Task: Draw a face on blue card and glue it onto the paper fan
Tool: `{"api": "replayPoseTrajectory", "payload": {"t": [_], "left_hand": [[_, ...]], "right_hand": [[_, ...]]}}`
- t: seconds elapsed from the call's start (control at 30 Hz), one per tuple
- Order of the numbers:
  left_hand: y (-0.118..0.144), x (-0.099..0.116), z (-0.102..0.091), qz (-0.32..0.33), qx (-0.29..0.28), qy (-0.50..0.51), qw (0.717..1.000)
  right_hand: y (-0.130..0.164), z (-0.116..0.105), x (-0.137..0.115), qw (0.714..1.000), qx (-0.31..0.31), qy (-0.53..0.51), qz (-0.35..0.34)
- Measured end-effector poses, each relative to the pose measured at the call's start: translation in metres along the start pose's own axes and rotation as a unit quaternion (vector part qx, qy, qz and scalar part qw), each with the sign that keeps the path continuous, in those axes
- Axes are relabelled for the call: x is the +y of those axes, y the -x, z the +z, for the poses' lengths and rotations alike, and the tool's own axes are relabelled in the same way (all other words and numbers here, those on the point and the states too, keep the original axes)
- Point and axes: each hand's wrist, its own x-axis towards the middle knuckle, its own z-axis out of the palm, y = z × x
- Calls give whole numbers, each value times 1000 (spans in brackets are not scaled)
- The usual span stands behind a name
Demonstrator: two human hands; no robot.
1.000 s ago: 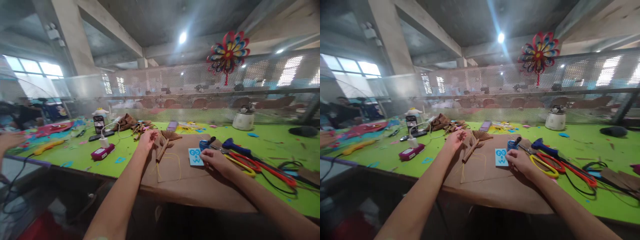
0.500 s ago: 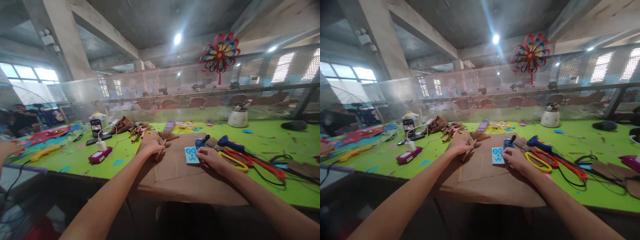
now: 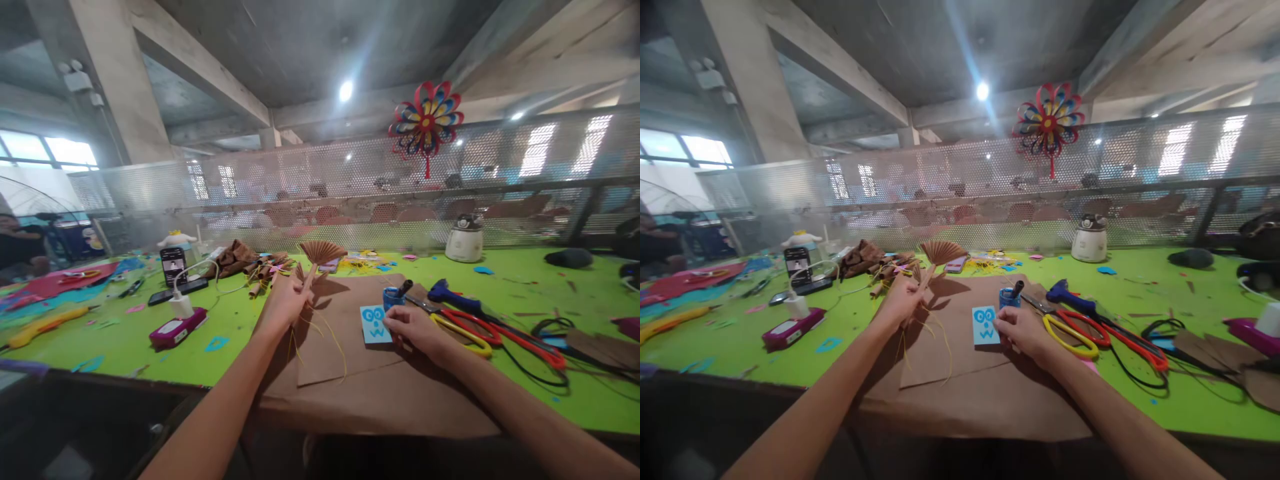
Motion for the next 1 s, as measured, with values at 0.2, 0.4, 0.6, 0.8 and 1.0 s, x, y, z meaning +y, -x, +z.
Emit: {"api": "replayPoseTrajectory", "payload": {"t": [0.2, 0.4, 0.6, 0.8, 1.0], "left_hand": [[20, 23, 30, -31, -75, 252, 964], [38, 23, 63, -87, -130, 355, 922], [43, 14, 60, -121, -159, 367, 909], [46, 19, 56, -102, -155, 371, 910], [52, 26, 54, -91, -191, 373, 903]], "right_hand": [[-1, -3, -2, 1000, -14, -8, 22], [-3, -5, 2, 998, 42, -23, 30], [-5, -7, -5, 997, 52, 23, 51], [-9, -20, -11, 979, 90, 162, 78], [6, -56, -13, 946, 191, 261, 24]]}}
